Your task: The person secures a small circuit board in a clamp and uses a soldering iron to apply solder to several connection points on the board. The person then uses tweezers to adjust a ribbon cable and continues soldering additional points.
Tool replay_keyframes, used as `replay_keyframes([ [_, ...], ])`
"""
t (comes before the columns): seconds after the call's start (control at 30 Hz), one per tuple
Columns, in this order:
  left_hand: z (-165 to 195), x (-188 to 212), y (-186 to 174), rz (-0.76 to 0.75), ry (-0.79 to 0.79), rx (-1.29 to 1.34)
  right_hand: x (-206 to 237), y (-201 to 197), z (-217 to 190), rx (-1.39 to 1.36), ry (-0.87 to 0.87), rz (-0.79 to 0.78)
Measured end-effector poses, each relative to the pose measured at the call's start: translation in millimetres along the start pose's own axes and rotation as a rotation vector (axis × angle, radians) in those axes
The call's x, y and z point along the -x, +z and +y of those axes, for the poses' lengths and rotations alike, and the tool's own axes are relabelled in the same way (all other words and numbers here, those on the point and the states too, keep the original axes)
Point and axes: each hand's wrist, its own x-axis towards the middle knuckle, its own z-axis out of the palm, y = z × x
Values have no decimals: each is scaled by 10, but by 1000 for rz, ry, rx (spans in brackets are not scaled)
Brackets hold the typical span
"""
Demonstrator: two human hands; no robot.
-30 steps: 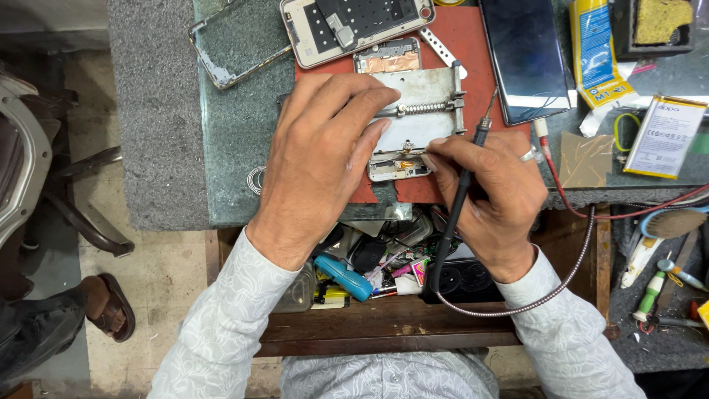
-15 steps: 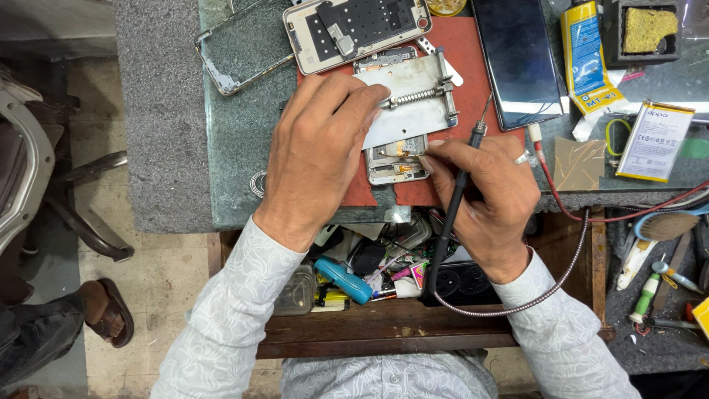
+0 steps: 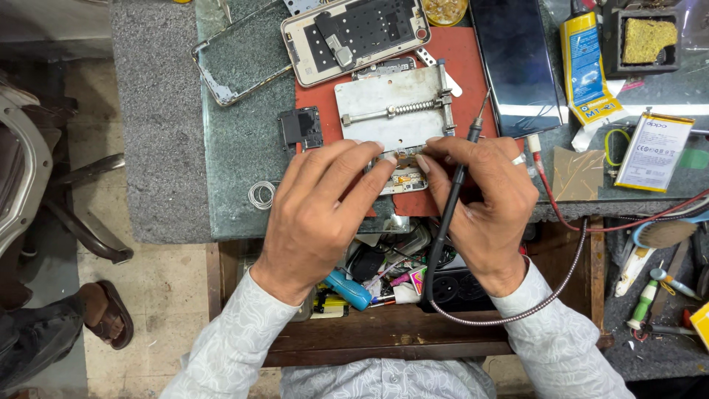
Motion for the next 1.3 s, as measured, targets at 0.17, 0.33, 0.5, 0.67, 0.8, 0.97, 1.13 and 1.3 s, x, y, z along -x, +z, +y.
replay_keyframes([
  [0.17, -21, -96, 8, 4, -160, 172, -16, 20, -24, 1, 13, 2],
  [0.33, -128, -304, -84, -52, -223, 317, -32, 33, -50, 13, 11, -2],
  [0.5, -257, -536, -28, -215, -209, 304, -36, 27, -81, 9, 33, -10],
  [0.67, -274, -579, -3, -259, -214, 304, -39, 35, -97, 5, 53, -3],
  [0.8, -265, -578, -1, -267, -219, 308, -41, 50, -107, -7, 83, -3],
  [0.97, -273, -588, 1, -274, -215, 302, -42, 35, -138, -3, 106, -12],
  [1.13, -277, -601, 1, -283, -210, 294, -54, 51, -168, -14, 133, -14],
  [1.3, -297, -625, -1, -315, -217, 304, -56, 51, -201, -48, 172, -23],
])
